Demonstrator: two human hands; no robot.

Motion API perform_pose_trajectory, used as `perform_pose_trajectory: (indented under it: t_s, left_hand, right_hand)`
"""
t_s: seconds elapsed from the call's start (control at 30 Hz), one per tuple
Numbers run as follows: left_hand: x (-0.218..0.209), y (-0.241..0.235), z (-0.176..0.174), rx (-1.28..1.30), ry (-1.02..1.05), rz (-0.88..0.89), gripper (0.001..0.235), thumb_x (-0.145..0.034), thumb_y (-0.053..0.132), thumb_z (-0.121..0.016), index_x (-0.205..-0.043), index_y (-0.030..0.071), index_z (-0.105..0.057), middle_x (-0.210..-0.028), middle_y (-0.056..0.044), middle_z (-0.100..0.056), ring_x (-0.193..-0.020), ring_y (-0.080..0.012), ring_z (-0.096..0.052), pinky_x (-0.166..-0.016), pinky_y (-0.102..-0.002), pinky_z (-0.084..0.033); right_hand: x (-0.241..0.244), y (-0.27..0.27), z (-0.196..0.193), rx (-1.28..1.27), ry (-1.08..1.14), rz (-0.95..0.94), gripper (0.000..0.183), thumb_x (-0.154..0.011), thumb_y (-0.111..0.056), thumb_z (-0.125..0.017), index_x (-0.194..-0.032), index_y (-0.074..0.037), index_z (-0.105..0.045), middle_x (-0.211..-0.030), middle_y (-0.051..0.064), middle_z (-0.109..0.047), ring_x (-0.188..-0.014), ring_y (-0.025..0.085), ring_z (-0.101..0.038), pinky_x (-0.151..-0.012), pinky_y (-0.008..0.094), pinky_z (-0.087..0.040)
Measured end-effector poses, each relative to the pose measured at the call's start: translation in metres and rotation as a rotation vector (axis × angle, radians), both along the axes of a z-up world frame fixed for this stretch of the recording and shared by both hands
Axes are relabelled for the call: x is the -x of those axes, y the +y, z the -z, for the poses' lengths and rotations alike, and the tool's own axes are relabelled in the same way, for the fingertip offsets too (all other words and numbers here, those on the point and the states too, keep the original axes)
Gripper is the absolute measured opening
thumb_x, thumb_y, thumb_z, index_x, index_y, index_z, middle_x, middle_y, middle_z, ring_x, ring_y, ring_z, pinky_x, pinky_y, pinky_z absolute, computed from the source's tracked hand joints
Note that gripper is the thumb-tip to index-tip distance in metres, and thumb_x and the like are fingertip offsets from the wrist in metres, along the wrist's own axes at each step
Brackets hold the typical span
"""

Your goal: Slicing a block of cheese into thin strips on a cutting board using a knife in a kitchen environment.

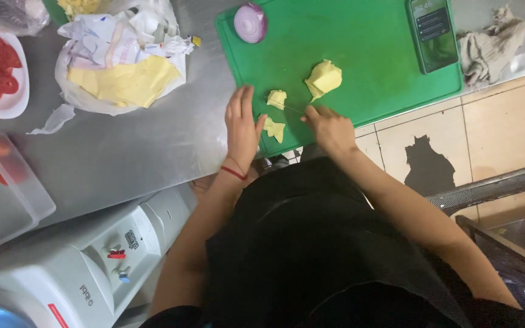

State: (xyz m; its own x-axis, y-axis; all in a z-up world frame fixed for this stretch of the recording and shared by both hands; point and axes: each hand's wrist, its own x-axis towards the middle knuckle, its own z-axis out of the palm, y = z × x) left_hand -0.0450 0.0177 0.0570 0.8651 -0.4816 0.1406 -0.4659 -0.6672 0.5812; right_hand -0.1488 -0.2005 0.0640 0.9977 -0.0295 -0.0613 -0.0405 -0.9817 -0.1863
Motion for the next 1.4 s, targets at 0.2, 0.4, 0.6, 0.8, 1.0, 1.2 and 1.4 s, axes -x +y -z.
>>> perform_pose_trajectory:
  t_s: [0.2,0.4,0.6,0.8,1.0,1.2,1.4]
  left_hand:
    - [-0.040,-0.021,0.010,-0.229,-0.017,0.366,0.058,-0.088,0.016,-0.081,-0.141,0.017,-0.060,-0.139,-0.004,-0.061,-0.143,-0.0242,-0.042,-0.123,-0.055,-0.016]
    - [-0.052,-0.030,0.077,-0.254,-0.111,0.444,0.054,-0.079,0.022,-0.085,-0.129,0.023,-0.064,-0.123,0.005,-0.068,-0.130,-0.0141,-0.054,-0.125,-0.050,-0.016]
    - [-0.054,-0.027,0.087,-0.267,-0.100,0.461,0.060,-0.079,0.022,-0.085,-0.134,0.019,-0.060,-0.128,0.003,-0.065,-0.133,-0.0144,-0.052,-0.126,-0.050,-0.016]
    - [-0.058,-0.028,0.075,-0.267,-0.068,0.480,0.056,-0.083,0.018,-0.084,-0.134,0.016,-0.062,-0.129,-0.001,-0.067,-0.134,-0.0178,-0.052,-0.125,-0.051,-0.015]
    - [-0.048,-0.025,0.056,-0.282,0.058,0.433,0.074,-0.080,0.026,-0.087,-0.145,0.018,-0.052,-0.143,-0.001,-0.057,-0.140,-0.0194,-0.045,-0.126,-0.054,-0.014]
    - [-0.034,-0.021,0.069,-0.124,0.190,0.205,0.064,-0.095,0.053,-0.067,-0.146,0.016,-0.053,-0.145,-0.008,-0.055,-0.137,-0.0287,-0.051,-0.117,-0.062,-0.029]
    - [-0.018,-0.018,0.040,-0.070,0.086,-0.040,0.080,-0.083,0.054,-0.081,-0.143,0.009,-0.054,-0.151,-0.018,-0.041,-0.139,-0.0408,-0.042,-0.113,-0.060,-0.038]
  right_hand:
    - [-0.016,-0.008,0.018,0.126,-0.083,-0.112,0.018,-0.109,-0.037,-0.048,-0.107,-0.023,-0.058,-0.083,0.001,-0.063,-0.070,0.022,-0.073,-0.059,0.037,-0.059]
    - [-0.014,-0.013,0.035,0.088,0.024,-0.110,0.020,-0.111,-0.034,-0.040,-0.114,-0.021,-0.056,-0.082,0.002,-0.066,-0.066,0.027,-0.075,-0.058,0.045,-0.060]
    - [-0.022,-0.003,0.038,0.032,0.208,-0.090,0.023,-0.112,-0.035,-0.035,-0.116,-0.020,-0.051,-0.077,0.006,-0.069,-0.067,0.030,-0.076,-0.060,0.044,-0.061]
    - [-0.027,0.013,0.032,-0.002,0.344,-0.022,0.020,-0.111,-0.030,-0.029,-0.117,-0.021,-0.045,-0.077,0.008,-0.069,-0.067,0.036,-0.075,-0.059,0.050,-0.061]
    - [-0.024,0.020,0.077,0.136,0.336,-0.010,0.017,-0.109,-0.024,-0.033,-0.109,-0.019,-0.049,-0.078,0.006,-0.070,-0.068,0.030,-0.076,-0.059,0.044,-0.062]
    - [-0.035,0.018,0.115,-0.349,0.436,0.135,0.037,-0.110,-0.040,-0.041,-0.105,-0.007,-0.056,-0.082,0.021,-0.072,-0.080,0.042,-0.075,-0.062,0.049,-0.060]
    - [-0.025,0.029,0.086,-0.254,0.239,-0.178,0.035,-0.111,-0.024,-0.039,-0.103,-0.002,-0.065,-0.093,0.023,-0.068,-0.083,0.044,-0.074,-0.067,0.048,-0.060]
